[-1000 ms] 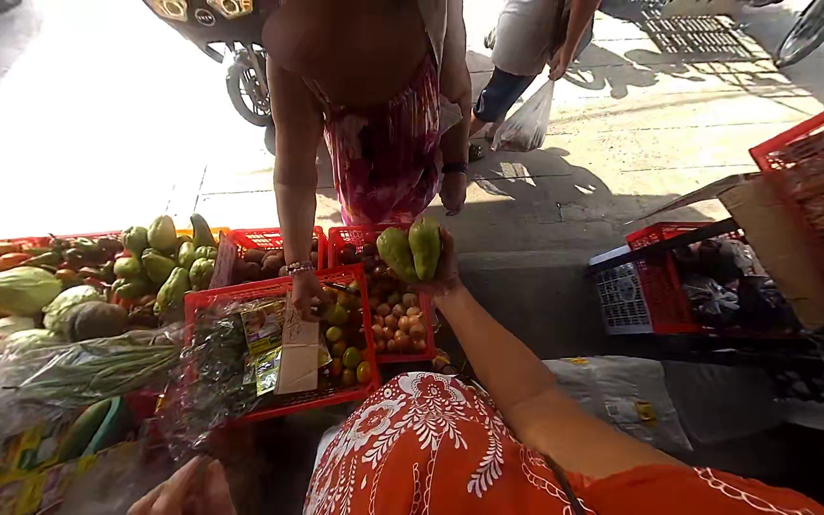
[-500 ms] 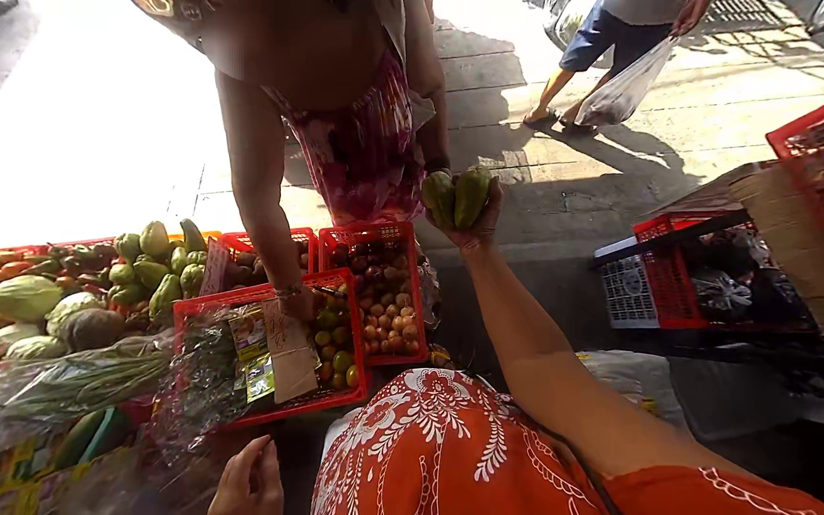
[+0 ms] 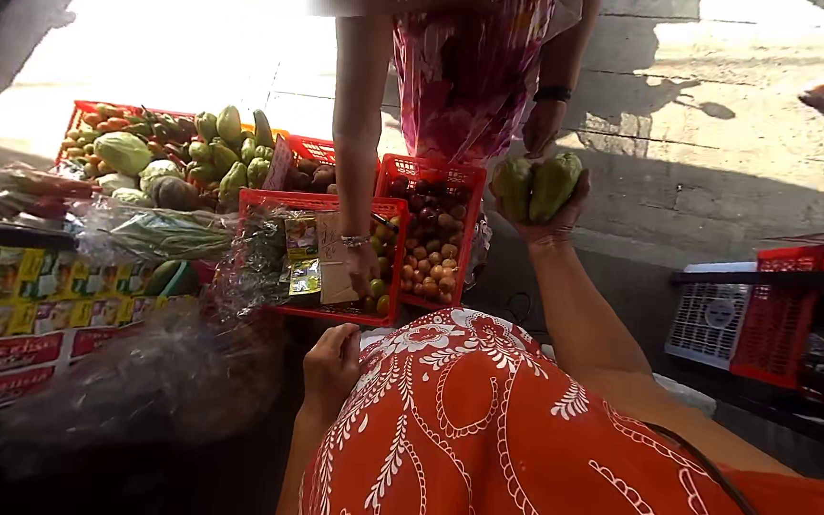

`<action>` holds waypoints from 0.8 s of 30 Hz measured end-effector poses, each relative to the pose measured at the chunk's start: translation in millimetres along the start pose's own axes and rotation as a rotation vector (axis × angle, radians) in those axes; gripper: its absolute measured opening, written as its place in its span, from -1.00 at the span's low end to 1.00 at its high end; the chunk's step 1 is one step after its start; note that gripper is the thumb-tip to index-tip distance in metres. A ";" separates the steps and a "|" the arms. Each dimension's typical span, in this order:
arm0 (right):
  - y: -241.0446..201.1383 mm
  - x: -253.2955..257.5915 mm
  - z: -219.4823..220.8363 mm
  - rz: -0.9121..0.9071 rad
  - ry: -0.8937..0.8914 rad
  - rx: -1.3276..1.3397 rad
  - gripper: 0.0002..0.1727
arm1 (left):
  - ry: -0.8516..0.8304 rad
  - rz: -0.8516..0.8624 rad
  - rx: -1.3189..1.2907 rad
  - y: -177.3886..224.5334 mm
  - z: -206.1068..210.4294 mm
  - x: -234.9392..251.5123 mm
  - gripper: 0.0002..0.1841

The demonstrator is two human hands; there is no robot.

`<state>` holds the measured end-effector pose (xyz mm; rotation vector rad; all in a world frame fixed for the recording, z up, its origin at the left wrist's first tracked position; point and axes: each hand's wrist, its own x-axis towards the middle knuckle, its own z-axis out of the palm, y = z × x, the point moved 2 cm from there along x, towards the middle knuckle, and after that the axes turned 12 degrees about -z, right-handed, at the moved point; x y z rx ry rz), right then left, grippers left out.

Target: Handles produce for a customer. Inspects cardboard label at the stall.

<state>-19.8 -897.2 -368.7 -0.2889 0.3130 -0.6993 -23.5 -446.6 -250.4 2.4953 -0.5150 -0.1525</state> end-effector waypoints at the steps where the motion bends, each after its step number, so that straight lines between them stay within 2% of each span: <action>1: 3.1 -1.2 -2.3 0.006 -0.017 -0.008 -0.05 | 0.004 -0.009 -0.006 -0.5 0.4 1.0 -0.78; 6: 16.6 -8.1 -0.3 0.037 -0.057 -0.040 -0.14 | -0.002 -0.009 -0.021 -3.8 7.7 2.4 -0.79; 10: 19.0 -8.6 4.3 0.086 -0.061 -0.062 -0.04 | -0.007 -0.023 -0.044 -8.4 9.8 3.9 -0.78; 14: 19.5 -10.3 7.0 0.102 -0.121 -0.071 -0.03 | -0.012 -0.028 -0.060 -14.5 12.2 5.4 -0.78; 19: 20.5 -15.3 3.6 0.099 -0.097 -0.039 -0.08 | -0.019 -0.011 -0.066 -21.5 11.6 7.9 -0.79; 24: 2.3 -22.9 -0.5 0.055 -0.023 -0.026 -0.03 | -0.043 -0.005 -0.064 -25.3 10.4 12.1 -0.79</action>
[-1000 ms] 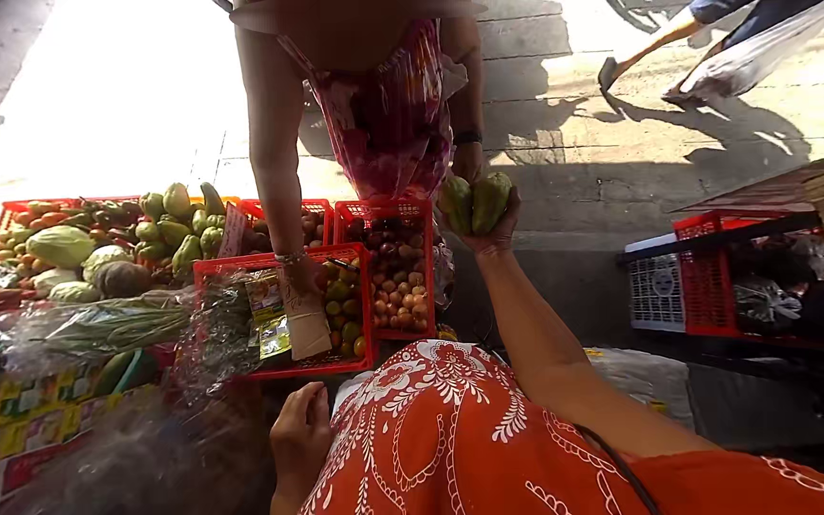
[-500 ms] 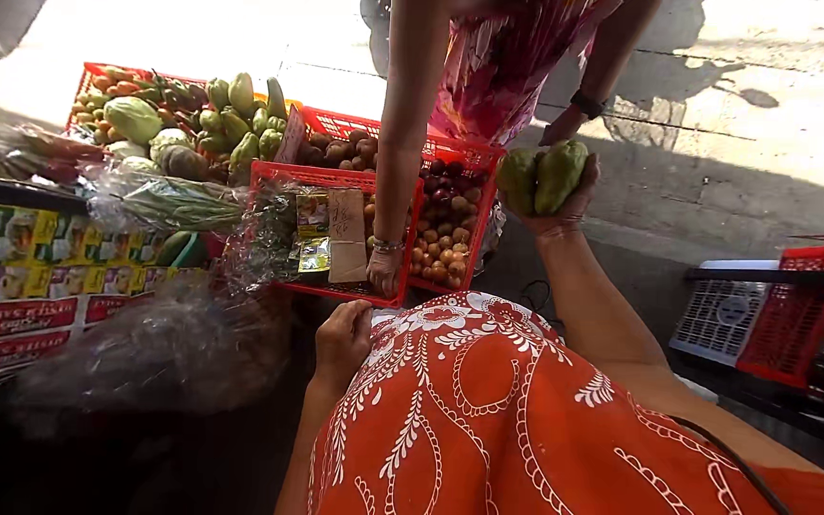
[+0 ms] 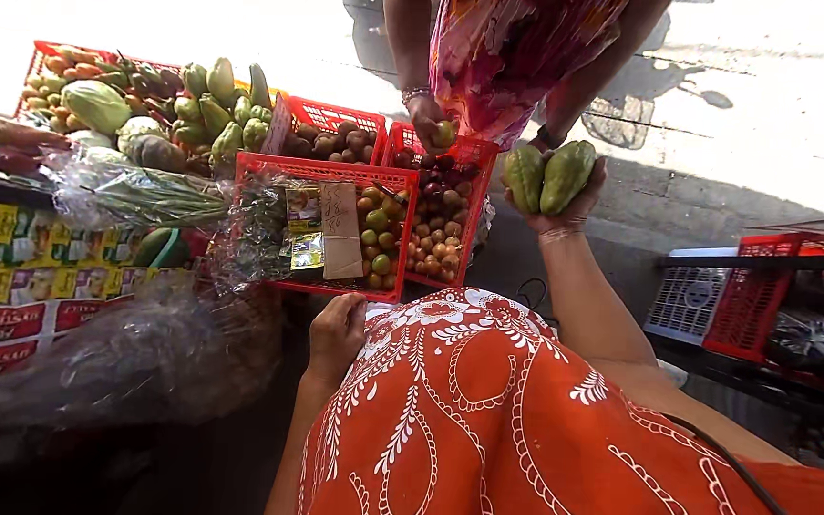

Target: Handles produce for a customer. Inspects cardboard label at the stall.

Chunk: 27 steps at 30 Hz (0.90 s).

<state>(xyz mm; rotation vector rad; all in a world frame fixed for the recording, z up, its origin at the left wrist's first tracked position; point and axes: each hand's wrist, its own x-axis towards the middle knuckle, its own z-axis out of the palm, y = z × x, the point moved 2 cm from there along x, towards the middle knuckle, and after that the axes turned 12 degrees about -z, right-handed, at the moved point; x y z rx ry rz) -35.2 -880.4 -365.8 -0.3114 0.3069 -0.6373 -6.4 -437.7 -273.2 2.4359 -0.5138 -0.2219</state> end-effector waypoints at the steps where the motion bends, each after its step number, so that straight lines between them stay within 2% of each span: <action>1: -5.9 -3.2 1.1 -0.025 0.040 -0.028 0.00 | -0.015 0.005 0.001 -0.6 -0.5 0.9 -0.78; 3: -19.5 -10.9 -1.7 -0.078 0.097 -0.052 0.05 | -0.053 0.020 -0.003 -2.2 0.3 2.7 -0.78; 9: -47.6 -50.9 -21.0 -0.243 0.215 -0.021 0.00 | -0.199 0.083 -0.032 -8.3 12.2 11.8 -0.79; 14: -50.2 -104.9 -45.6 -0.271 0.339 -0.075 -0.01 | -0.354 0.160 0.019 -10.3 30.4 25.0 -0.70; 17: -51.0 -137.4 -65.0 -0.257 0.467 -0.111 -0.04 | -0.418 0.178 0.004 -10.3 43.0 34.8 -0.63; 20: -56.2 -150.9 -93.1 -0.218 0.531 -0.108 -0.03 | -0.460 0.125 -0.002 2.3 54.1 41.0 -0.61; 25: -66.8 -132.5 -135.9 -0.038 0.618 -0.179 -0.04 | -0.438 0.029 0.014 47.7 87.1 37.8 -0.64; 27: -75.0 -118.9 -148.5 0.058 0.620 -0.265 -0.07 | -0.493 -0.037 0.055 69.3 110.7 28.8 -0.68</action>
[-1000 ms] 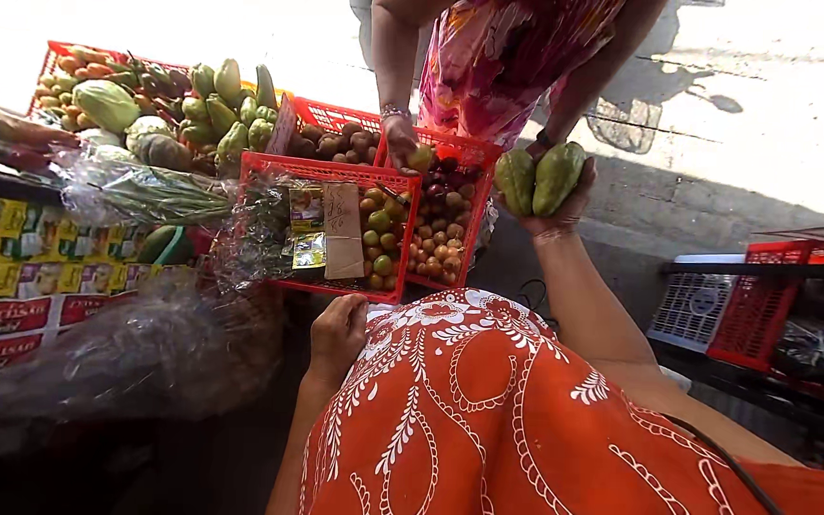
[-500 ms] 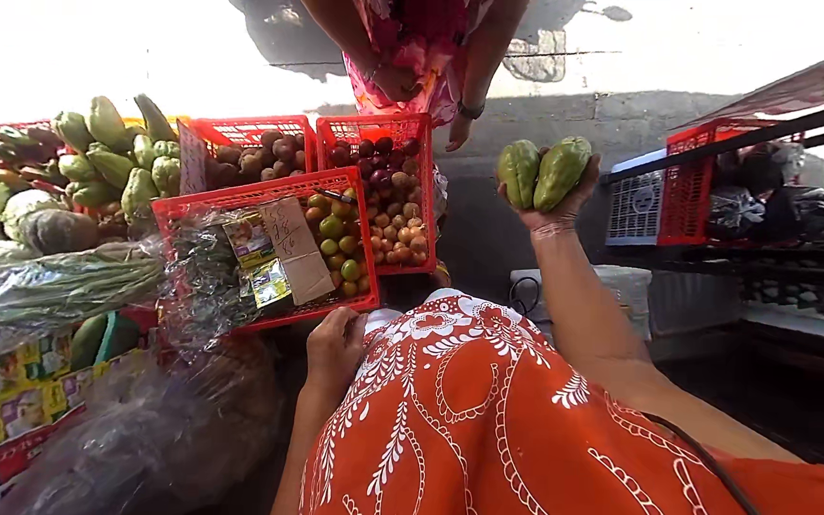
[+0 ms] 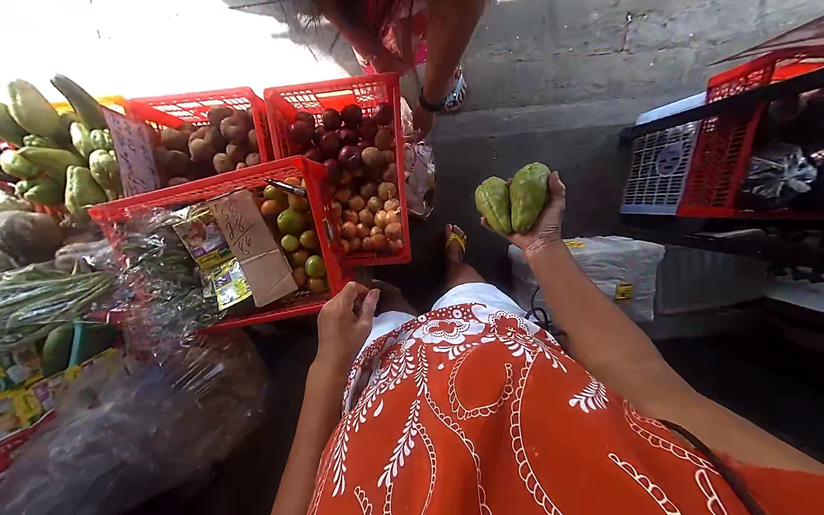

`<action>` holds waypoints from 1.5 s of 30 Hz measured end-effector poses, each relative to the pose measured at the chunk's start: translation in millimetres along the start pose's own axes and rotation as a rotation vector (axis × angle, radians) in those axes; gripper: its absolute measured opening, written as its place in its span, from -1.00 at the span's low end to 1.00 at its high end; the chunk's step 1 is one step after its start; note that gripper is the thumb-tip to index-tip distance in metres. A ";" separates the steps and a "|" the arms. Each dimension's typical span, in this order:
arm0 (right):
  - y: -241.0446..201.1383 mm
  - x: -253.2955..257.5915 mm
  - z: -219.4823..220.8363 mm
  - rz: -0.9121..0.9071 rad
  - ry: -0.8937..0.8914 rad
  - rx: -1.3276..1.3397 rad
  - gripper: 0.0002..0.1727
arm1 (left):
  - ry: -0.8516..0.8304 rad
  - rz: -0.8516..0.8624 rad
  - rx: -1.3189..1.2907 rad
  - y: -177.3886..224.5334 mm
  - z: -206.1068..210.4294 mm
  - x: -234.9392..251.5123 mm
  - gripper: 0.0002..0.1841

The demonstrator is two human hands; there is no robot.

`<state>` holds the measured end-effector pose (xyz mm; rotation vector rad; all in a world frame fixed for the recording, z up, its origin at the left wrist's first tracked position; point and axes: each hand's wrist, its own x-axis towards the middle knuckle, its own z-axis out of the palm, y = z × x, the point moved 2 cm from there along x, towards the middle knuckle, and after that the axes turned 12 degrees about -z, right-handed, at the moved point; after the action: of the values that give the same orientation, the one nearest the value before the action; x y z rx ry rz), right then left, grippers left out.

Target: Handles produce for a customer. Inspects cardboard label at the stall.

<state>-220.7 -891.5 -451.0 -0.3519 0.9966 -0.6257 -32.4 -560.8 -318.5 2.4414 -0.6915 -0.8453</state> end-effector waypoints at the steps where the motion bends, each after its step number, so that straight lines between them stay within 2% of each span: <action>1: -4.1 8.1 -1.3 0.035 -0.010 -0.065 -0.08 | -0.067 -0.054 0.032 11.1 13.2 1.4 -0.68; 4: -15.1 34.2 -5.6 0.125 -0.056 -0.201 -0.12 | -0.319 -0.206 0.143 38.7 54.7 9.2 -0.64; 9: -22.4 63.1 -17.2 0.239 -0.112 -0.311 -0.17 | -0.520 -0.362 0.233 47.6 112.4 18.4 -0.60; 14: -10.4 75.1 -25.1 0.335 -0.111 -0.443 -0.18 | -0.606 -0.506 0.155 19.3 152.0 24.9 -0.59; 17: 10.0 84.4 -30.7 0.411 -0.154 -0.506 -0.18 | -0.686 -0.564 0.035 -9.5 179.8 29.3 -0.51; 20: 29.2 90.5 -28.5 0.494 -0.196 -0.557 -0.19 | -0.737 -0.610 -0.036 -33.0 205.0 35.7 -0.55; 22: 39.4 94.4 -24.1 0.531 -0.198 -0.601 -0.22 | -0.724 -0.661 -0.093 -44.7 220.4 39.9 -0.57; 27: 70.2 114.8 -13.2 0.496 -0.179 -0.661 -0.23 | -0.530 -0.856 -0.209 -73.4 255.3 40.8 -0.61; 31: 87.8 138.1 -5.2 0.384 -0.161 -0.650 -0.23 | -0.455 -0.768 -0.057 -71.9 265.8 37.1 -0.59; 35: 104.5 171.1 3.1 0.255 -0.139 -0.569 -0.22 | -0.410 -0.679 -0.002 -89.5 293.2 22.7 -0.55; 45: 158.3 293.6 9.4 0.069 0.025 -0.442 -0.17 | -0.206 -0.570 0.069 -104.4 312.3 21.5 -0.67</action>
<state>-46.4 -955.4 -728.3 -0.6968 1.1653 -0.3430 -192.8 -573.5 -606.6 2.6772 -0.0743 -1.3155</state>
